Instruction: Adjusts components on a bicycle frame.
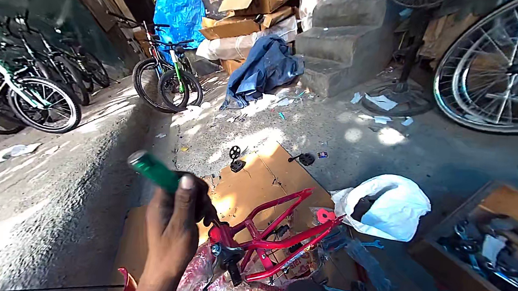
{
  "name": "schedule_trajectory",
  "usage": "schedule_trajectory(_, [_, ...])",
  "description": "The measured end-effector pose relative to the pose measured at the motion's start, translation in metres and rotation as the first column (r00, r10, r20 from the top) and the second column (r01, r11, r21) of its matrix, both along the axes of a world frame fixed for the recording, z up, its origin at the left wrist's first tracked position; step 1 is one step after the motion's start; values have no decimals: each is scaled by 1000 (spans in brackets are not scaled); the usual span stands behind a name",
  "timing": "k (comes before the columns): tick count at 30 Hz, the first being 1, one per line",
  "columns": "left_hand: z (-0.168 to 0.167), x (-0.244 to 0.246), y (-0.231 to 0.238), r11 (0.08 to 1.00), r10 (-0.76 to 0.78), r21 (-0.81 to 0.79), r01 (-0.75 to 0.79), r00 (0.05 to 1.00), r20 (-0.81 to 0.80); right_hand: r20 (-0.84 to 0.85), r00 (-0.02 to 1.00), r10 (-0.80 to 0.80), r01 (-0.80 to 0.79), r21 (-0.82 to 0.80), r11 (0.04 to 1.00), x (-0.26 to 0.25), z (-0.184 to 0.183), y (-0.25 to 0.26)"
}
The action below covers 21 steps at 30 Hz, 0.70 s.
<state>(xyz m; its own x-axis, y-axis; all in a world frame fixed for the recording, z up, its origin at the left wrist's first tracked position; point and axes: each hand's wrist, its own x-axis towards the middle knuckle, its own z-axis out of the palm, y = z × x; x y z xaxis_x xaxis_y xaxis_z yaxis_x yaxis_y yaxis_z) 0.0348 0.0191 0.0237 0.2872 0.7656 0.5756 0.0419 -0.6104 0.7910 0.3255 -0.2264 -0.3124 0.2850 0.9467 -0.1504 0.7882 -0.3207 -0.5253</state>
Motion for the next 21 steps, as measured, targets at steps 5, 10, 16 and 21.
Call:
schedule_trajectory(5, [-1,49,23,994,-105,-41,98,828,-550,-213,977,3,66,316,946,-2,31,-1])
schedule_trajectory(10, [-19,66,56,936,-349,-222,274,633,-691,-289,957,9,110,393,913,-4,42,5])
schedule_trajectory(16, [-46,69,69,866,-499,-404,295,474,-725,-313,948,56,56,336,940,-4,34,9])
schedule_trajectory(21, [-33,85,74,745,-623,-650,152,508,-595,-334,941,50,74,349,934,-13,37,9])
